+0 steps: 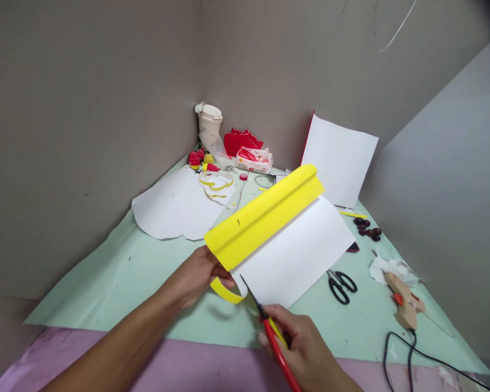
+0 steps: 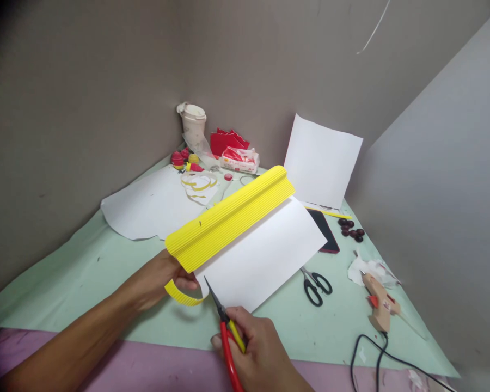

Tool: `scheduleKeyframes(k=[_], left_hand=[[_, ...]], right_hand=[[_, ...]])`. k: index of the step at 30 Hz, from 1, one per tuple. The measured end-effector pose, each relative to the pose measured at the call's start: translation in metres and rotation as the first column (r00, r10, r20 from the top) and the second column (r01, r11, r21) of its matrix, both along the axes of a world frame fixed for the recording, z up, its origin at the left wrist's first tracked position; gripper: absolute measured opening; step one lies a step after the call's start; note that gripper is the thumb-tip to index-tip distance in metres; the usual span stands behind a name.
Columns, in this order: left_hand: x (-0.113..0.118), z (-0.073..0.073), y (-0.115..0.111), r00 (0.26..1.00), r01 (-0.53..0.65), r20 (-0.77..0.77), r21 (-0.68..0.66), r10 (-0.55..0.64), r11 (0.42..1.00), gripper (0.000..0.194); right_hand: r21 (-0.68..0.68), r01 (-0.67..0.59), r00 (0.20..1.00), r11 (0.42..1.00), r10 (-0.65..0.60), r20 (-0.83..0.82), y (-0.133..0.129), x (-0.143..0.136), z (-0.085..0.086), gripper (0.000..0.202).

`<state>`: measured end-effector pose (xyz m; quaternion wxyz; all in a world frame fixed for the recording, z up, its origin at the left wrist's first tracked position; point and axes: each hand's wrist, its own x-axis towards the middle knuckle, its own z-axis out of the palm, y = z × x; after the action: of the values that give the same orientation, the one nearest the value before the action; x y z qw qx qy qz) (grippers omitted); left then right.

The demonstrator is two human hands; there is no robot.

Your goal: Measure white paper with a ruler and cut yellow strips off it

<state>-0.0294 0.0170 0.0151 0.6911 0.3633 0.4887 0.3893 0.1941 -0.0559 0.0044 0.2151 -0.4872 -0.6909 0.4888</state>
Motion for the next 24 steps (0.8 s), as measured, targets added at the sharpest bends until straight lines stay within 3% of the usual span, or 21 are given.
scheduleKeyframes(k=[12, 24], left_hand=[[-0.003, 0.003, 0.003, 0.992, -0.064, 0.106, -0.094, 0.074, 0.993, 0.033], [-0.003, 0.0, 0.002, 0.992, -0.059, 0.113, -0.043, 0.064, 0.997, 0.039]], right_hand=[[0.076, 0.009, 0.998, 0.997, -0.013, 0.057, 0.002, 0.002, -0.007, 0.017], [-0.031, 0.0, 0.997, 1.0, 0.002, 0.072, 0.0, -0.002, 0.011, 0.011]])
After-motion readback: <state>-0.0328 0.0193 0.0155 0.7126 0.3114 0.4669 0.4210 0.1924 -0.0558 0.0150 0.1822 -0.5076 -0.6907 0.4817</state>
